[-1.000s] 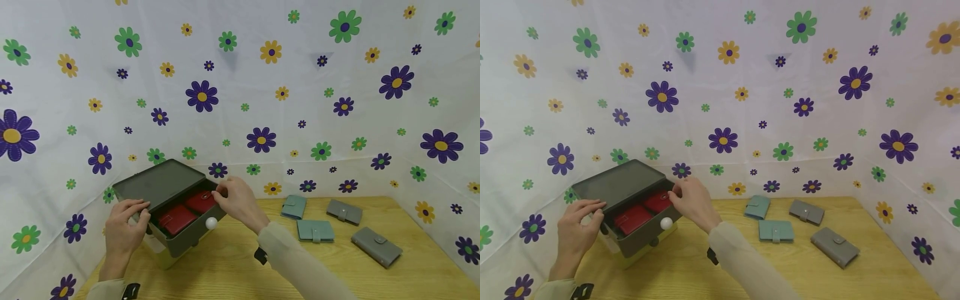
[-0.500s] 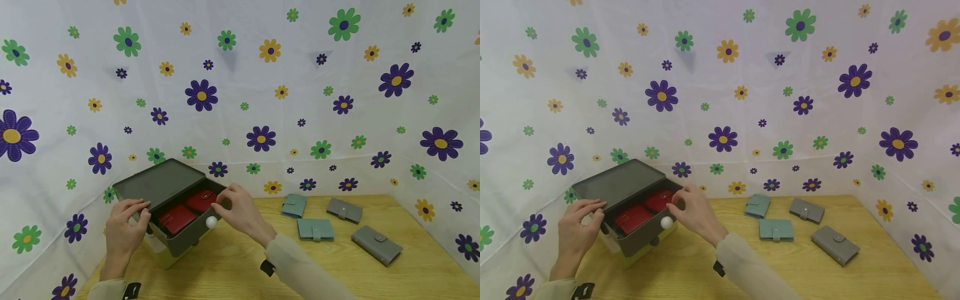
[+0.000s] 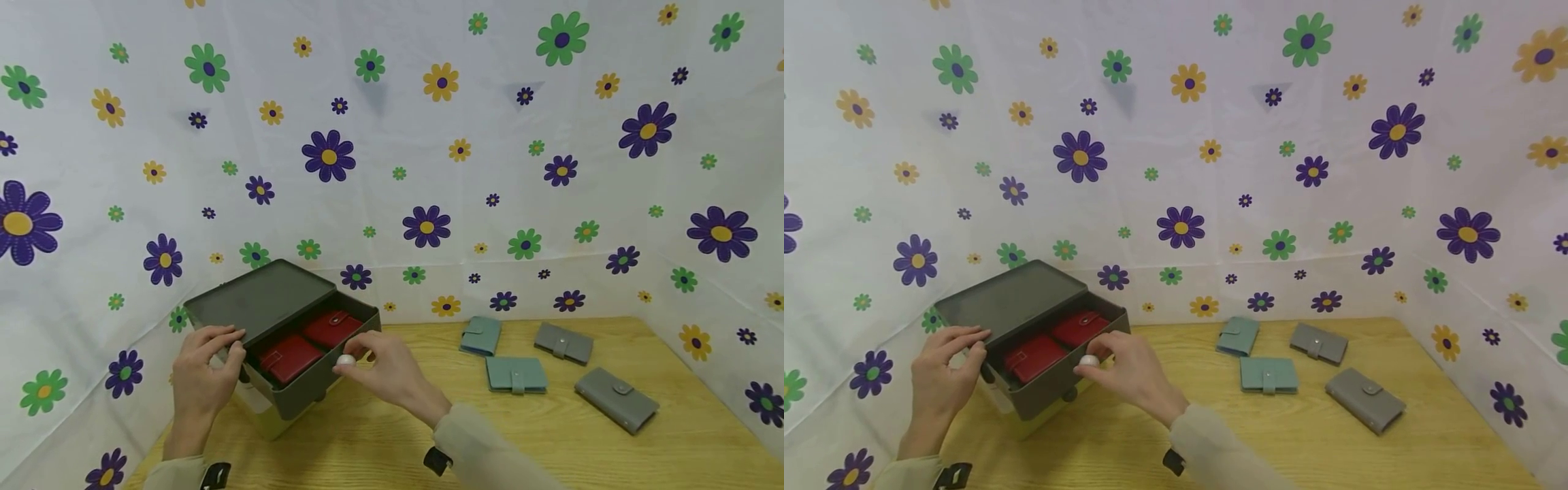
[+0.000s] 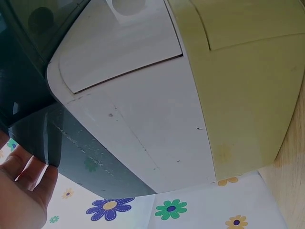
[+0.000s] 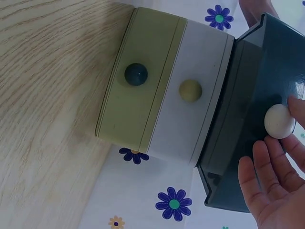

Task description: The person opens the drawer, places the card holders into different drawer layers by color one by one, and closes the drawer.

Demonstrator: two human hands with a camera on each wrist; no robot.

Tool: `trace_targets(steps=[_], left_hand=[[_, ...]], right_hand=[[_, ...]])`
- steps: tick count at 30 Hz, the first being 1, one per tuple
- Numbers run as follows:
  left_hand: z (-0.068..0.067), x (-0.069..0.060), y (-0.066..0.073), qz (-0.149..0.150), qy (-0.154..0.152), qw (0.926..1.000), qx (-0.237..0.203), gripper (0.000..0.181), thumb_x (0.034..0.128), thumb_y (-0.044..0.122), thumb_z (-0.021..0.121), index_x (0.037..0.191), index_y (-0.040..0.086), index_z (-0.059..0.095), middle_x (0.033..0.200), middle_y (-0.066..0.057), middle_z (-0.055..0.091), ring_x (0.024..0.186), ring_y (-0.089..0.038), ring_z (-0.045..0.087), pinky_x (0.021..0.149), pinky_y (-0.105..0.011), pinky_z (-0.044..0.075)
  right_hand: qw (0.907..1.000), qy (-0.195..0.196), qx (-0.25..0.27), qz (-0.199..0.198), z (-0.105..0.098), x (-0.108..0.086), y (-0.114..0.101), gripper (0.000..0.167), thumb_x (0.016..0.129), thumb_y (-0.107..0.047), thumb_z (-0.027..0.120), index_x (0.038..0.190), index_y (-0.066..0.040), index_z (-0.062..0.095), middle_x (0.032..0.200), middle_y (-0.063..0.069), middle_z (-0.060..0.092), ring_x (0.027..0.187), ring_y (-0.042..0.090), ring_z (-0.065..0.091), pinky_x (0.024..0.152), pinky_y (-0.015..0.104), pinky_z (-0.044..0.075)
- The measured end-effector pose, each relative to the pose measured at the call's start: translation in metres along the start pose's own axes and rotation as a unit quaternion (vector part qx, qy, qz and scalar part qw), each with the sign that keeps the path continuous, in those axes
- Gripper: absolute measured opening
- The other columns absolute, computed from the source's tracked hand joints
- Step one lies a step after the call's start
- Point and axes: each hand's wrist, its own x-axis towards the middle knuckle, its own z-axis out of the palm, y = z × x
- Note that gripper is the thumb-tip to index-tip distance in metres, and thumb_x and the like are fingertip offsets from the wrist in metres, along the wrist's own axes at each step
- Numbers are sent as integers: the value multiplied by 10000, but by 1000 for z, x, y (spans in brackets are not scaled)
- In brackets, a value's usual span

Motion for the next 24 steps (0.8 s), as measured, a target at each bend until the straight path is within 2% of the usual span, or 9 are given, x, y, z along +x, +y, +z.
trace_targets(steps=[6, 13, 19, 24], left_hand=[[-1, -2, 1, -117, -61, 9999, 36, 209, 865, 92, 621, 990, 13, 769, 1086, -139, 686, 1085, -306, 550, 900, -109, 260], [-2, -4, 2, -236, -143, 9996, 56, 226, 886, 116, 603, 1007, 14, 765, 1107, -138, 678, 1109, -302, 541, 901, -237, 315], [-3, -3, 1, -184, -160, 9997, 7, 227, 892, 121, 604, 1012, 15, 764, 1106, -134, 675, 1108, -298, 539, 903, -136, 270], [-2, -2, 0, -132, -150, 9998, -43, 231, 893, 123, 602, 1015, 10, 762, 1105, -136, 674, 1106, -300, 538, 909, -112, 257]], right_hand=[[9998, -17, 194, -86, 3, -4, 3, 267, 815, -281, 793, 1018, -128, 712, 992, -14, 702, 888, 194, 658, 755, 196, 523], [9996, -1, 259, -86, 3, -5, 1, 248, 818, -264, 791, 1005, -123, 709, 983, -6, 697, 880, 189, 661, 747, 183, 522], [9998, 52, 186, -96, 4, -3, 1, 255, 813, -263, 796, 1008, -124, 710, 981, -8, 699, 875, 169, 658, 758, 215, 533], [9997, 66, 193, -153, 5, -1, 1, 259, 816, -261, 793, 1012, -116, 708, 981, 0, 698, 880, 186, 662, 774, 269, 552]])
